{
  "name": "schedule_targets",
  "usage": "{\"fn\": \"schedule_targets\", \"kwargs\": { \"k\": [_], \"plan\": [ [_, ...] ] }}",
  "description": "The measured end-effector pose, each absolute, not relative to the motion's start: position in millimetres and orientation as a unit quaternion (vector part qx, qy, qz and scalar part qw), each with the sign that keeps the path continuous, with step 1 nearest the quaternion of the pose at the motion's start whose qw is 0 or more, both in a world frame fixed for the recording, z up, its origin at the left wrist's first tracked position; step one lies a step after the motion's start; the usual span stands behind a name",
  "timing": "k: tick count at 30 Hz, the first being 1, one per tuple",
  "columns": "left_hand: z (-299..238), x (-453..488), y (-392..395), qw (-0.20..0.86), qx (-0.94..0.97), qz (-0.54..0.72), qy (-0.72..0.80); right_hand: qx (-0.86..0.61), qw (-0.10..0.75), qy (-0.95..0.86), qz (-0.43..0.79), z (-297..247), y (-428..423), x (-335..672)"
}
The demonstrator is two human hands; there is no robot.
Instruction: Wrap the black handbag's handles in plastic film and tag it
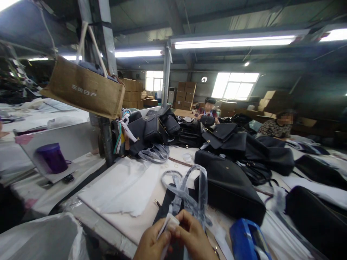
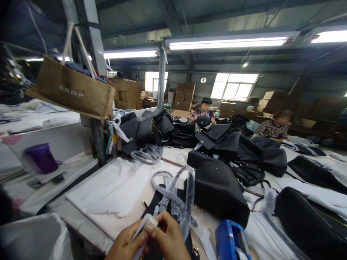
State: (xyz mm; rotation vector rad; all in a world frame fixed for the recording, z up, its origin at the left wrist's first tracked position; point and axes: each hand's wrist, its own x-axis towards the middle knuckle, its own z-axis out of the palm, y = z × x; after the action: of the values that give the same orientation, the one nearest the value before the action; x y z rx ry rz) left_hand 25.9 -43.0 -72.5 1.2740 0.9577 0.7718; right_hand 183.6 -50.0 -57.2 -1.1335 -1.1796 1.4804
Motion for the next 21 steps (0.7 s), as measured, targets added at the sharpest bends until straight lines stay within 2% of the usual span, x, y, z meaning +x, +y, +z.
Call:
{"fn": "schedule_targets", "kwargs": {
  "k": [3,6,11,14,17,21],
  "plan": [
    [-57.8,26.1,-44.1,0.666,0.547,0.345,0.372,-0.423,0.443,-0.470,0.635,-47.4,-54.4,190.5],
    [-46.9,29.7,-46.9,0.654,0.566,0.351,0.358,-0.449,0.449,-0.481,0.604,-41.9,-57.4,193.0],
    [-56.6,34.3,-52.7,0.573,0.616,0.341,0.420,-0.516,0.465,-0.538,0.477,-49.0,-60.4,187.5],
    [-72.1,34.8,-56.4,0.501,0.622,0.381,0.466,-0.541,0.472,-0.554,0.421,-54.2,-62.1,184.0],
    [-84.3,35.8,-60.6,0.454,0.614,0.414,0.495,-0.552,0.484,-0.541,0.410,-58.3,-63.1,182.1],
    [-91.5,38.5,-66.1,0.377,0.648,0.392,0.533,-0.545,0.506,-0.490,0.456,-63.1,-63.6,179.9]
  ]
}}
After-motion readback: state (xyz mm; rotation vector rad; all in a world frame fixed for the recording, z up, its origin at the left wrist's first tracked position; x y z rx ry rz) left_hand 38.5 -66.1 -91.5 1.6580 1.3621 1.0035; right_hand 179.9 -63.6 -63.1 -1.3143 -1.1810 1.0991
